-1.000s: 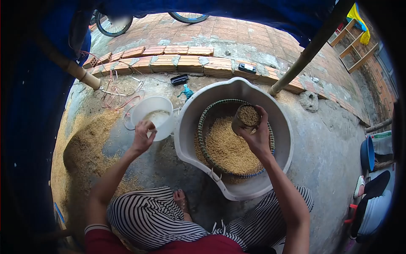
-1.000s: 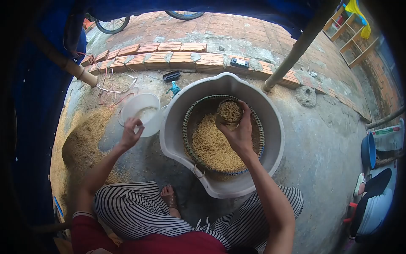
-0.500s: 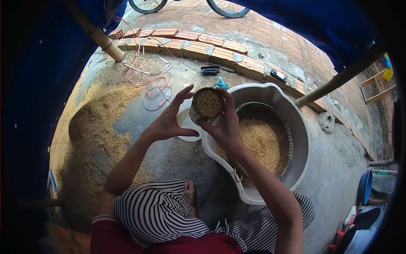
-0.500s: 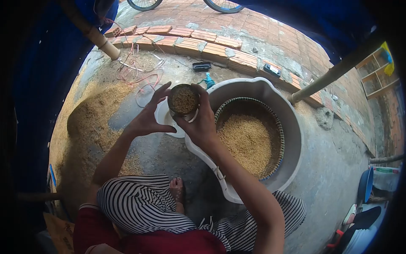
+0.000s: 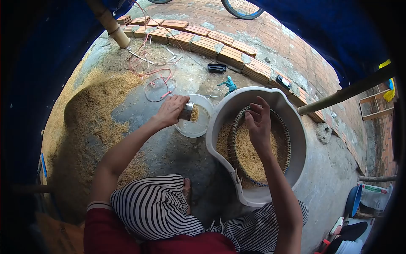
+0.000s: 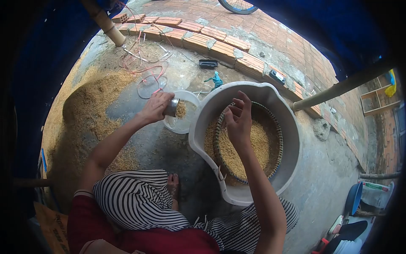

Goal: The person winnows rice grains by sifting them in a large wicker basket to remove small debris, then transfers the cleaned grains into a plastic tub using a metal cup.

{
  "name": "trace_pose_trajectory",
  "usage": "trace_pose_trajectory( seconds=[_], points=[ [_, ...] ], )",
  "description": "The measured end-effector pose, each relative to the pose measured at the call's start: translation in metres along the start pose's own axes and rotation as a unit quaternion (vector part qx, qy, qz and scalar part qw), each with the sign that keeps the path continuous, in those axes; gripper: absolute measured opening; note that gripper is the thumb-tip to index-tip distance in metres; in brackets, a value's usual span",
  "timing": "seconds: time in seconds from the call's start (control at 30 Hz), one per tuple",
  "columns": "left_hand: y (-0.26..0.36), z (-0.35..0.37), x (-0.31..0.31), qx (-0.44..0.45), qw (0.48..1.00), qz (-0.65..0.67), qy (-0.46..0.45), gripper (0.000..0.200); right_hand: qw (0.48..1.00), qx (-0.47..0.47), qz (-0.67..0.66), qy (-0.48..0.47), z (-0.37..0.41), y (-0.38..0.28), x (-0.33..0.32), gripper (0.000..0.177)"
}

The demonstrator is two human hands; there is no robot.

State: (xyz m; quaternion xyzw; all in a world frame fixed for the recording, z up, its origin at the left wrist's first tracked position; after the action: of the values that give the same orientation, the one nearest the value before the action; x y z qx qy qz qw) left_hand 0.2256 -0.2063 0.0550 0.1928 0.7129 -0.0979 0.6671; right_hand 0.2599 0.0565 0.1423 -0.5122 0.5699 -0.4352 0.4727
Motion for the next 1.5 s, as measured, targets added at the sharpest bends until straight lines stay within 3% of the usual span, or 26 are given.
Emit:
trace_pose_trajectory(
  seconds=[0.03, 0.07, 0.17, 0.3, 0.37, 0.5, 0.57, 0.6, 0.67, 0.7, 0.77, 0.8, 0.9, 0.97, 1.03, 1.07, 1.1, 1.17, 1.23, 1.27, 1.3, 1.33, 1.37, 1.4, 1.43, 1.5],
  points=[
    [0.009, -0.003, 0.002, 0.058, 0.993, -0.101, 0.011, 0.055, 1.0, 0.001, 0.0, 0.001, 0.001, 0.003, -0.008, 0.053],
    [0.018, -0.006, 0.004, 0.101, 0.98, -0.17, 0.028, 0.033, 0.999, -0.005, 0.031, 0.01, 0.002, 0.008, -0.018, 0.05],
    [0.038, -0.015, 0.016, 0.19, 0.941, -0.279, -0.021, 0.027, 0.998, -0.002, 0.065, 0.027, 0.009, 0.022, -0.043, 0.048],
    [0.055, -0.028, 0.027, 0.227, 0.906, -0.354, -0.042, 0.02, 0.991, 0.02, 0.126, 0.046, 0.016, 0.045, -0.07, 0.046],
    [0.063, -0.03, 0.023, 0.249, 0.86, -0.443, -0.052, 0.031, 0.989, 0.03, 0.132, 0.051, 0.018, 0.056, -0.077, 0.046],
    [0.052, -0.036, 0.037, 0.233, 0.808, -0.537, -0.066, 0.03, 0.987, 0.024, 0.157, 0.04, 0.025, 0.068, -0.081, 0.04],
    [0.033, -0.038, 0.041, 0.174, 0.841, -0.497, -0.12, 0.03, 0.986, 0.019, 0.16, 0.031, 0.027, 0.066, -0.083, 0.037],
    [0.011, -0.05, 0.053, 0.107, 0.891, -0.386, -0.213, 0.037, 0.985, 0.029, 0.171, 0.024, 0.03, 0.06, -0.081, 0.035],
    [0.018, -0.041, -0.02, 0.057, 0.937, -0.328, -0.105, 0.056, 0.982, 0.048, 0.181, 0.02, 0.035, 0.058, -0.083, 0.032],
    [0.016, -0.043, -0.046, -0.004, 0.948, -0.274, -0.162, 0.067, 0.981, 0.053, 0.183, 0.032, 0.035, 0.058, -0.086, 0.032],
    [-0.001, -0.052, -0.067, -0.017, 0.988, -0.091, -0.123, 0.076, 0.991, 0.083, 0.104, 0.022, 0.036, 0.059, -0.088, 0.033],
    [0.009, -0.057, -0.083, 0.016, 0.981, 0.143, -0.13, 0.08, 0.992, 0.086, 0.089, 0.009, 0.035, 0.05, -0.086, 0.04],
    [0.092, -0.063, -0.121, 0.103, 0.898, 0.399, -0.157, 0.077, 0.996, 0.068, 0.048, -0.02, 0.03, 0.013, -0.075, 0.058],
    [0.15, -0.067, -0.131, 0.122, 0.935, 0.291, -0.161, 0.082, 0.998, 0.043, 0.017, -0.045, 0.026, -0.006, -0.073, 0.069],
    [0.208, -0.077, -0.128, 0.208, 0.929, 0.277, -0.134, 0.085, 0.987, 0.006, -0.148, -0.061, 0.022, -0.026, -0.075, 0.081],
    [0.224, -0.085, -0.115, 0.178, 0.934, 0.266, -0.159, 0.087, 0.979, 0.076, -0.184, -0.044, 0.025, -0.039, -0.08, 0.079],
    [0.238, -0.096, -0.111, 0.182, 0.933, 0.269, -0.158, 0.087, 0.98, 0.075, -0.18, -0.041, 0.024, -0.037, -0.092, 0.079],
    [0.267, -0.114, -0.093, 0.249, 0.902, 0.244, -0.256, 0.09, 0.989, 0.079, -0.123, -0.018, 0.023, -0.028, -0.121, 0.073],
    [0.278, -0.135, -0.063, 0.308, 0.891, 0.195, -0.271, 0.087, 0.994, 0.076, -0.076, 0.009, 0.029, -0.026, -0.141, 0.071],
    [0.286, -0.139, -0.043, 0.36, 0.877, 0.145, -0.285, 0.084, 0.992, 0.073, 0.101, 0.023, 0.03, -0.014, -0.155, 0.072],
    [0.286, -0.147, -0.016, 0.332, 0.892, 0.049, -0.302, 0.074, 0.958, 0.072, 0.274, 0.037, 0.033, 0.0, -0.167, 0.072],
    [0.285, -0.15, 0.001, 0.302, 0.898, -0.049, -0.316, 0.064, 0.944, 0.067, 0.321, 0.028, 0.033, 0.016, -0.172, 0.076],
    [0.283, -0.15, 0.016, 0.231, 0.916, -0.061, -0.321, 0.043, 0.945, 0.068, 0.317, 0.035, 0.035, 0.032, -0.176, 0.076],
    [0.281, -0.146, 0.03, 0.189, 0.929, -0.03, -0.316, 0.034, 0.902, 0.019, 0.431, -0.001, 0.035, 0.044, -0.167, 0.07],
    [0.281, -0.156, 0.086, 0.249, 0.934, 0.002, -0.256, 0.043, 0.842, -0.03, 0.537, -0.035, 0.034, 0.051, -0.156, 0.064],
    [0.278, -0.142, 0.11, 0.228, 0.955, 0.065, -0.179, 0.06, 0.734, -0.115, 0.666, -0.061, 0.031, 0.071, -0.135, 0.039]
  ],
)
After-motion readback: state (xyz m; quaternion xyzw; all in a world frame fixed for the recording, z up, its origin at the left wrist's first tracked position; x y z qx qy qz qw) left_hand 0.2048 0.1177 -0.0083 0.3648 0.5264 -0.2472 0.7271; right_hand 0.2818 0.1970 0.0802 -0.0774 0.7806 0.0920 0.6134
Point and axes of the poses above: each hand's wrist, its own z-axis away from the middle knuckle, its own x-axis out of the palm, y = z × x, the point moved 7 cm from there along -z, towards the middle knuckle, and after that the axes turned 7 degrees about -z, right-handed, at the moved point
